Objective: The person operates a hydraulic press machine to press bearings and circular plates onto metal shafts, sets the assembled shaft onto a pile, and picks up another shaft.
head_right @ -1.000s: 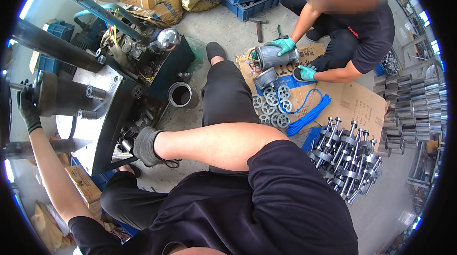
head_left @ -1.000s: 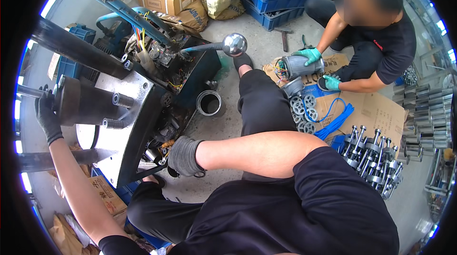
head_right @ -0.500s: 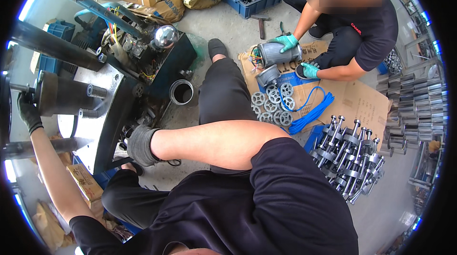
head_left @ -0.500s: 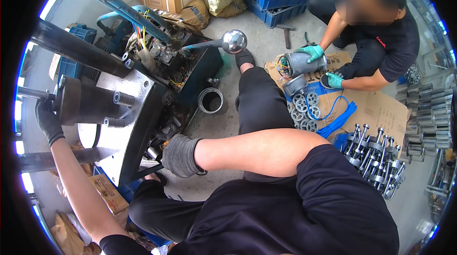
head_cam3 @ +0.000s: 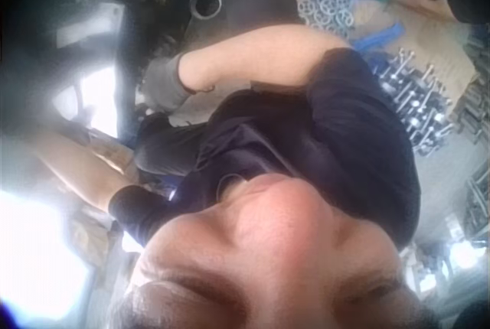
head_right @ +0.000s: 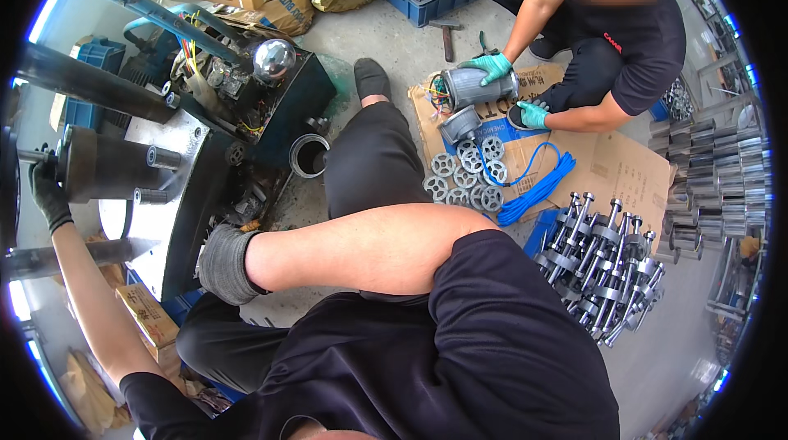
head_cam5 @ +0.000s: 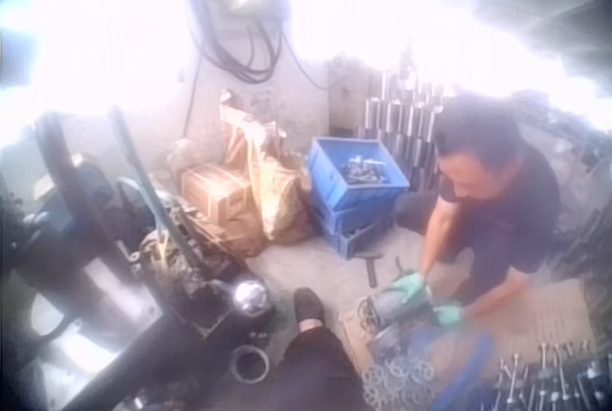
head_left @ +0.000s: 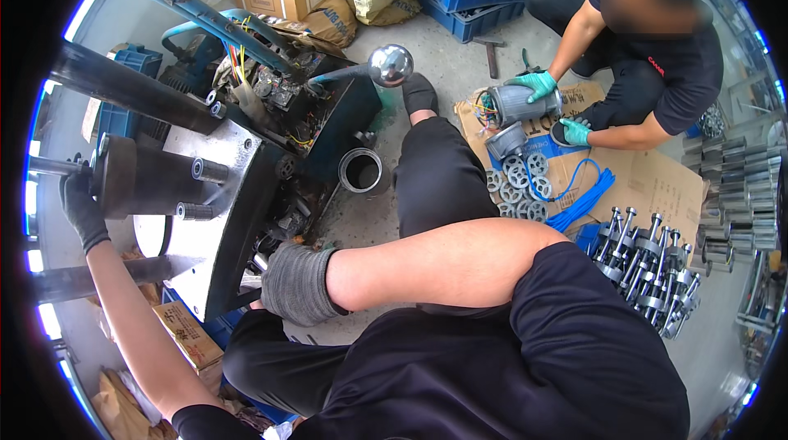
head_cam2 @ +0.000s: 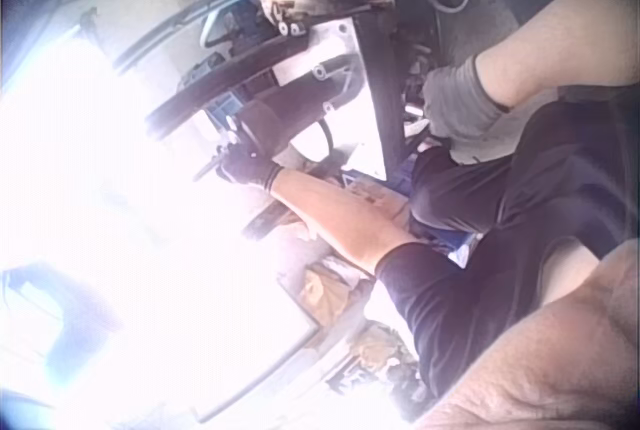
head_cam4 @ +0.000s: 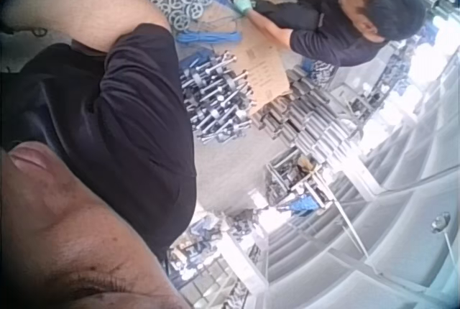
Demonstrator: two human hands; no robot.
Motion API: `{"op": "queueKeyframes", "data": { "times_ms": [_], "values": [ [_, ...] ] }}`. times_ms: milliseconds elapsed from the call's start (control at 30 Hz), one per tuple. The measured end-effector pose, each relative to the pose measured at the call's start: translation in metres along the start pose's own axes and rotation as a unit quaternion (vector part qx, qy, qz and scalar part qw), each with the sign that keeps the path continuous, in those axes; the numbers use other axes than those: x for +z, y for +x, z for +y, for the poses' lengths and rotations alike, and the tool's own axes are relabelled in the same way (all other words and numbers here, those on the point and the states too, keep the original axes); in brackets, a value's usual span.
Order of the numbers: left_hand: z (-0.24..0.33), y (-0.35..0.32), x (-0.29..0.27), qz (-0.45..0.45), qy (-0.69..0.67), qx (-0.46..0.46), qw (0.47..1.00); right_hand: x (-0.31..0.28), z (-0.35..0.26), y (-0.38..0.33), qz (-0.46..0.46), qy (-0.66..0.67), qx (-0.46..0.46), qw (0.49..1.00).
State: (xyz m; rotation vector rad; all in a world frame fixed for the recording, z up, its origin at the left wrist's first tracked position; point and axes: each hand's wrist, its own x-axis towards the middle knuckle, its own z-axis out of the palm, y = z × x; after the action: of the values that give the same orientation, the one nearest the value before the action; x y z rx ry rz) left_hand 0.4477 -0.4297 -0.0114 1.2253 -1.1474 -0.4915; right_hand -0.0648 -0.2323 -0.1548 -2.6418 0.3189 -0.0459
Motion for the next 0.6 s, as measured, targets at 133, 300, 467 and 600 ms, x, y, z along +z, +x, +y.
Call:
{"op": "queueKeyframes", "data": {
  "times_ms": [133,300,467,600],
  "values": [
    [-0.020,0.029,-0.057,-0.053,0.255,0.146,0.954,-0.011,-0.007,-0.001,-0.006,-0.030,-0.031,0.999],
    [-0.005,0.052,-0.114,-0.070,0.502,0.285,0.813,-0.027,-0.020,-0.007,0.003,-0.036,-0.064,0.997],
    [-0.014,0.029,-0.068,-0.037,0.416,0.222,0.881,-0.025,-0.010,-0.011,0.006,-0.011,-0.046,0.999],
    [0.007,0.010,-0.034,-0.094,0.179,0.054,0.978,0.003,0.019,-0.004,0.021,0.001,0.010,1.000]
  ]
}}
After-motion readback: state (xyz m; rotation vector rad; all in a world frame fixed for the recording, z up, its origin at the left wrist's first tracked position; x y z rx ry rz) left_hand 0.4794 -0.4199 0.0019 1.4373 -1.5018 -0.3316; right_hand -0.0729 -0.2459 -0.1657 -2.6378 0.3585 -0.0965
